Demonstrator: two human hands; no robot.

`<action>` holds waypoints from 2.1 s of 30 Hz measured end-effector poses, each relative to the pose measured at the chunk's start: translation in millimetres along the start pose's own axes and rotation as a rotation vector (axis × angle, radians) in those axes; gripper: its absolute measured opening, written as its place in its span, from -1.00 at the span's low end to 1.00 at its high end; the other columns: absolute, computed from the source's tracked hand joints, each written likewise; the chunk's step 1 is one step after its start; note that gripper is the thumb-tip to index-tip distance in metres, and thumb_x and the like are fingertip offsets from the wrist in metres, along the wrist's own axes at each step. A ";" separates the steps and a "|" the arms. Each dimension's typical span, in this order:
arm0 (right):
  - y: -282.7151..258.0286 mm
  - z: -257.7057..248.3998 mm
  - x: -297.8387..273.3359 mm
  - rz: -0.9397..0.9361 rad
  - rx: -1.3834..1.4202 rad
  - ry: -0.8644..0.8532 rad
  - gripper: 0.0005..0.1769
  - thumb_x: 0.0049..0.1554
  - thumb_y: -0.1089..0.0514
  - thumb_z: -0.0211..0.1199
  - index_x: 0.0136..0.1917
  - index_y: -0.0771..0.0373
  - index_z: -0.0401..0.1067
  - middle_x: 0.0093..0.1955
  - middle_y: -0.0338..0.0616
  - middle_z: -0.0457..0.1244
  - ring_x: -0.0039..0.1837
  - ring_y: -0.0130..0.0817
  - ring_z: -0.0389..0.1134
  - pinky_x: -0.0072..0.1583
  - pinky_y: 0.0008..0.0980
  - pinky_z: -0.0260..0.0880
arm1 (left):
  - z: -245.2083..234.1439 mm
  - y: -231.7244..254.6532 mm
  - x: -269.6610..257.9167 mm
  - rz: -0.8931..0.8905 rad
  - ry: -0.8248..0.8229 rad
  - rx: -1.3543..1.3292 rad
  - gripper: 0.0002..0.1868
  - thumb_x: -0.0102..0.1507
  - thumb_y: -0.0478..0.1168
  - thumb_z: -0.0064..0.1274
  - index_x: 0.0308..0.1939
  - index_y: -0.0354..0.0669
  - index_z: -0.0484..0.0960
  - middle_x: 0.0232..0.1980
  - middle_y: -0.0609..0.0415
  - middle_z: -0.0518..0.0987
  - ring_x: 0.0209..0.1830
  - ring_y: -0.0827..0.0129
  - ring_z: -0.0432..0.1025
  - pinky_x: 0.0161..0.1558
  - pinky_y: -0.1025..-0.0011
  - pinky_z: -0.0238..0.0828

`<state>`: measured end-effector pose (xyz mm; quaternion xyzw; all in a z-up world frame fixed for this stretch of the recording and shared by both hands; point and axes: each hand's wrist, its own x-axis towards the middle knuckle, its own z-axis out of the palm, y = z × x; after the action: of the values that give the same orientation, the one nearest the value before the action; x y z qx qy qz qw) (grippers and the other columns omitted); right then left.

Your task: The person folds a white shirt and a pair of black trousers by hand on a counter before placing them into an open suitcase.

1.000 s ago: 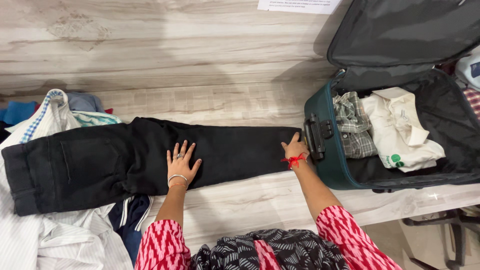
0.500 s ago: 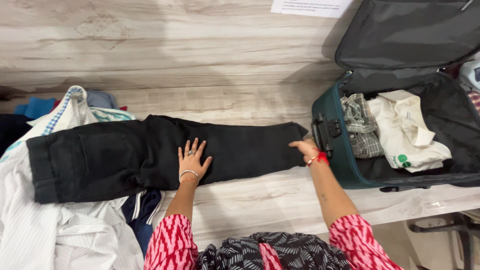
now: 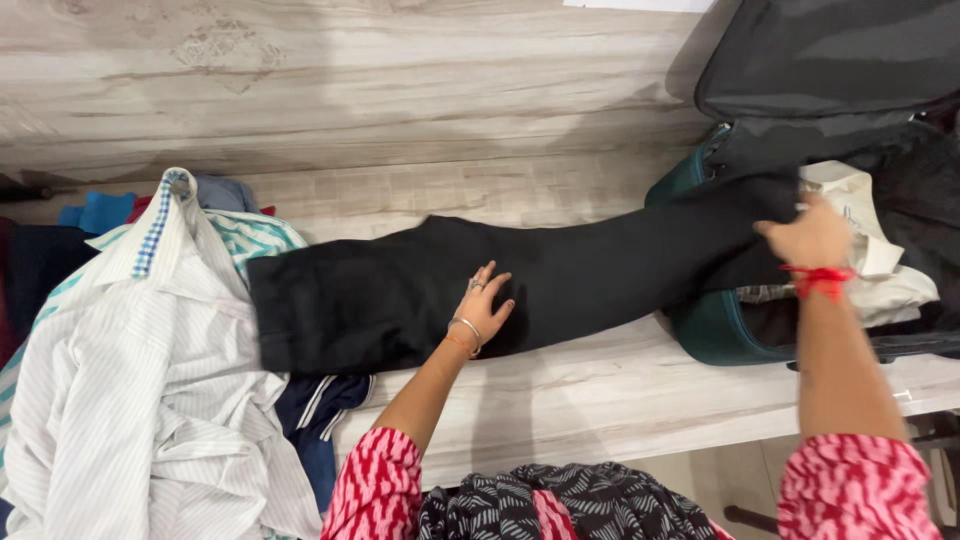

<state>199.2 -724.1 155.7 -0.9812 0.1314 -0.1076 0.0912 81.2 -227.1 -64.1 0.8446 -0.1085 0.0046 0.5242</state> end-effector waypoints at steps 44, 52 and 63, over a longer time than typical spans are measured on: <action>-307.8 164.5 -248.6 0.361 1.867 -1.017 -0.04 0.22 -0.21 0.12 0.68 -0.04 -0.32 0.58 0.37 -0.04 0.50 0.17 0.15 0.39 0.04 0.25 | -171.0 -22.0 -116.9 -0.035 0.732 0.468 -0.39 0.28 -0.05 0.13 0.33 -0.27 0.39 0.48 -0.29 0.25 0.54 -0.24 0.03 0.49 -0.10 -0.18; -233.8 237.8 -220.1 0.017 0.901 -0.242 -0.18 0.17 -0.20 0.25 0.54 0.19 0.12 0.52 0.21 0.12 0.55 0.05 0.17 0.46 0.02 0.23 | -90.4 8.2 -52.8 0.120 0.014 0.697 -0.40 0.29 0.00 0.08 0.37 -0.11 0.40 0.61 -0.10 0.12 0.65 -0.08 -0.15 0.57 -0.06 -0.32; -222.9 239.9 -212.3 -0.429 0.007 -0.248 -0.12 0.18 -0.57 -0.10 0.65 -0.26 -0.02 0.73 -0.15 -0.20 0.70 0.02 -0.27 0.54 0.24 -0.27 | -89.9 -21.0 -39.0 -0.327 0.002 0.828 -0.11 0.27 0.44 -0.22 0.59 0.23 0.01 0.67 -0.07 -0.16 0.63 -0.16 -0.39 0.50 -0.10 -0.57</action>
<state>108.6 -417.5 -68.3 -0.9920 -0.0927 -0.0035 0.0851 56.6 -131.5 -47.0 0.9894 0.0381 -0.0344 0.1358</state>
